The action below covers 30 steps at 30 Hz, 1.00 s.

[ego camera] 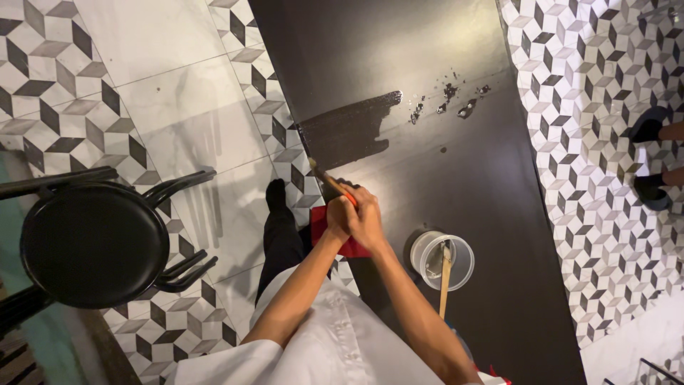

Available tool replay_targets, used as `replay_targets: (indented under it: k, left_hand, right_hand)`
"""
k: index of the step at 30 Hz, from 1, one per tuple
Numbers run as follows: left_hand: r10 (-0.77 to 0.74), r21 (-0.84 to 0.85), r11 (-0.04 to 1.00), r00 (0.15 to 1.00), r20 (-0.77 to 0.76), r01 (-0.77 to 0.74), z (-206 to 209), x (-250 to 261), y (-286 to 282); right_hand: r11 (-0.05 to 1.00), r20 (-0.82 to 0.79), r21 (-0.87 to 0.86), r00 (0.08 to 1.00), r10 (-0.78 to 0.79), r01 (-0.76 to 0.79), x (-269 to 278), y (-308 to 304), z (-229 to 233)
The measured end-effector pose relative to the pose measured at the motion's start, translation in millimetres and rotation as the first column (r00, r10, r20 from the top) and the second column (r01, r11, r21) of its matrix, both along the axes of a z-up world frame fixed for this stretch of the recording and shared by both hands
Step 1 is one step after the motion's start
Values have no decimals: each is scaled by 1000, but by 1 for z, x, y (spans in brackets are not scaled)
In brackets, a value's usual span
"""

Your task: The person wipes a black table surface with a red cloth. They then spray a cleaning solution onto the table and use a brush to scrub the surface, spreading the liquid across the table.

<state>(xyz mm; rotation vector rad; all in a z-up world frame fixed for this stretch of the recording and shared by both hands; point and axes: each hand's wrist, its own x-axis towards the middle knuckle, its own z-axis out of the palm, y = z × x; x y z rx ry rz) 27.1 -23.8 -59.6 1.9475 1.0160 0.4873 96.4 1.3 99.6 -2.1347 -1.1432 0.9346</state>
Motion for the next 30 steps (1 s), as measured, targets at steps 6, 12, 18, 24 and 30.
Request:
replay_targets:
  k: [6, 12, 18, 24, 30]
  left_hand:
    - [-220, -182, 968, 932, -288, 172, 29, 5, 15]
    - [-170, -205, 970, 964, -202, 128, 38, 1, 18]
    - [-129, -40, 992, 970, -208, 123, 3, 0, 1]
    - [-247, -188, 962, 930, -272, 201, 30, 3, 15]
    - [-215, -241, 959, 935, -283, 148, 44, 6, 23]
  right_hand:
    - [995, 67, 79, 996, -65, 59, 17, -6, -1]
    - [997, 74, 46, 995, -60, 57, 16, -7, -2]
    - [998, 73, 50, 997, 37, -41, -6, -12, 1]
    - [995, 80, 56, 993, -90, 86, 15, -7, 2]
    - [993, 99, 95, 992, -79, 69, 23, -6, 4]
